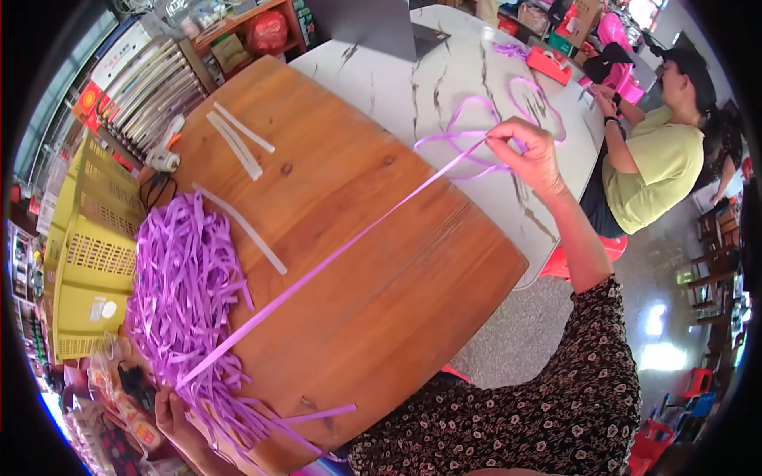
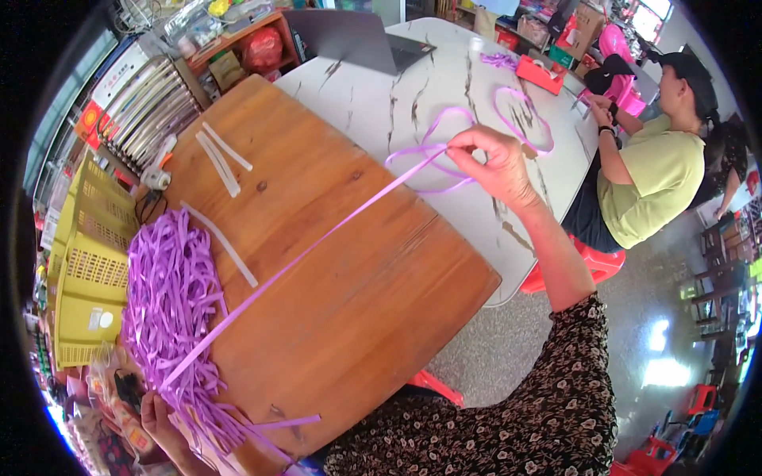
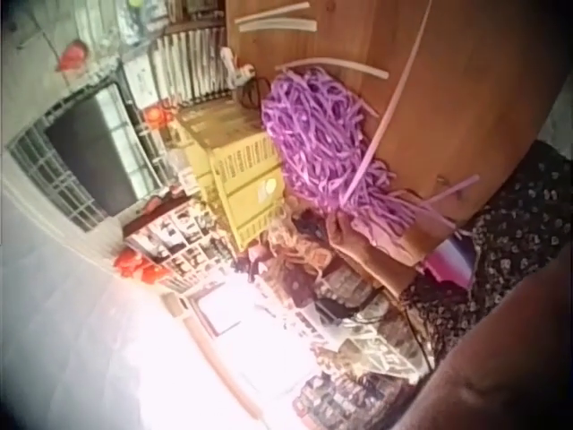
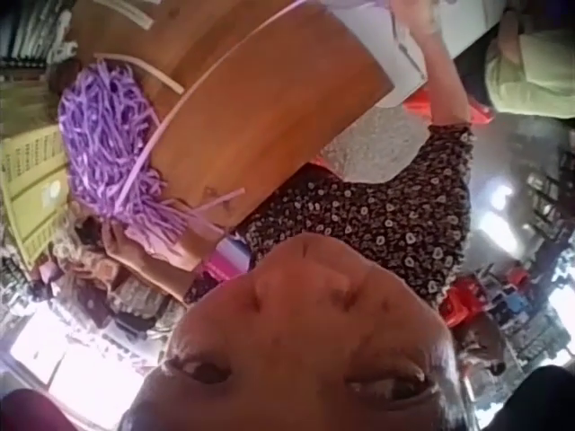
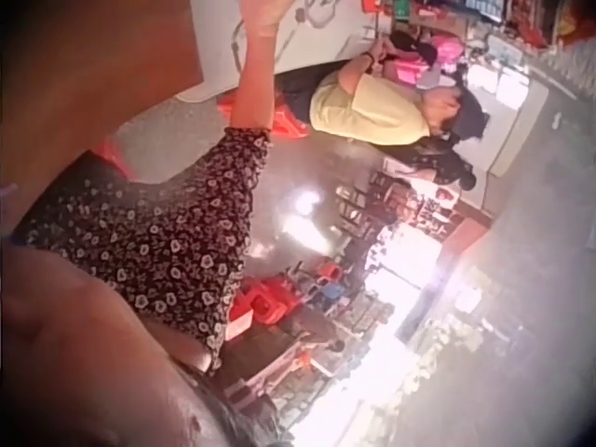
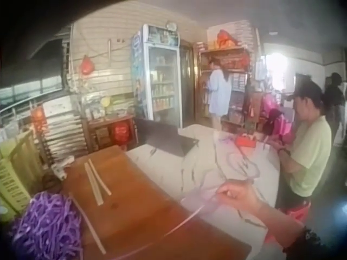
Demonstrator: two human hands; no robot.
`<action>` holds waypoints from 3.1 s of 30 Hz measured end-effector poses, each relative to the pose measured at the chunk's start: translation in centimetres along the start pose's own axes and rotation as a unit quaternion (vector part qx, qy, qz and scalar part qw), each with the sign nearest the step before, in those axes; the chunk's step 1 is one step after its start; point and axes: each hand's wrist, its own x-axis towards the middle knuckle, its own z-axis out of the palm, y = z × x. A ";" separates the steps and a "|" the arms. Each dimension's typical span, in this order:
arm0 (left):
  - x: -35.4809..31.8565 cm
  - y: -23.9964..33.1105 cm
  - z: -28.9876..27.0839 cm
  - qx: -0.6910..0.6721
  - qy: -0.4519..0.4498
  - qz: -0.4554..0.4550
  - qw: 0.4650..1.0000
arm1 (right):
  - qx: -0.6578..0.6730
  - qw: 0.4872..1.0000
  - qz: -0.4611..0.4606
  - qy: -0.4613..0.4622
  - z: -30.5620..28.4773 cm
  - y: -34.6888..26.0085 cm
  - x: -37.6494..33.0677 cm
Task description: The person ties knots in purple ribbons by hand, picking up one ribbon at a time from a pile, forming a loop, and pulling the end through to tighten it.
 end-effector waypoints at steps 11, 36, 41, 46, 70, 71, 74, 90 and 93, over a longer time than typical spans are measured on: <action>3.5 -0.8 3.7 -0.709 -0.077 -0.028 0.701 | 0.617 0.750 0.234 0.048 2.6 -3.2 -0.1; -4.1 12.5 16.3 -0.291 -0.174 -0.018 0.941 | 0.355 0.884 0.020 -0.303 13.9 -19.9 -0.5; -4.4 12.1 16.4 -0.283 -0.215 -0.011 0.935 | 0.353 0.876 -0.075 -0.319 16.5 -21.4 -0.5; -4.9 11.5 16.5 -0.366 -0.251 0.001 0.896 | 0.359 0.861 -0.144 -0.331 17.8 -21.5 -0.3; -5.0 11.5 17.2 -0.317 -0.221 0.079 0.919 | 0.336 0.876 -0.198 -0.282 17.8 -21.4 -1.5; -5.0 11.5 17.2 -0.317 -0.221 0.077 0.919 | 0.337 0.876 -0.197 -0.283 17.9 -21.5 -1.6; -5.4 11.5 17.2 -0.303 -0.193 0.091 0.929 | 0.347 0.878 -0.188 -0.272 18.2 -21.6 -2.1; -6.7 11.8 18.0 -0.414 -0.109 -0.091 0.899 | 0.364 0.847 -0.066 -0.381 18.0 -20.7 -1.8; -6.5 11.9 17.9 -0.385 -0.120 -0.073 0.912 | 0.384 0.833 0.021 -0.398 17.8 -20.9 -2.0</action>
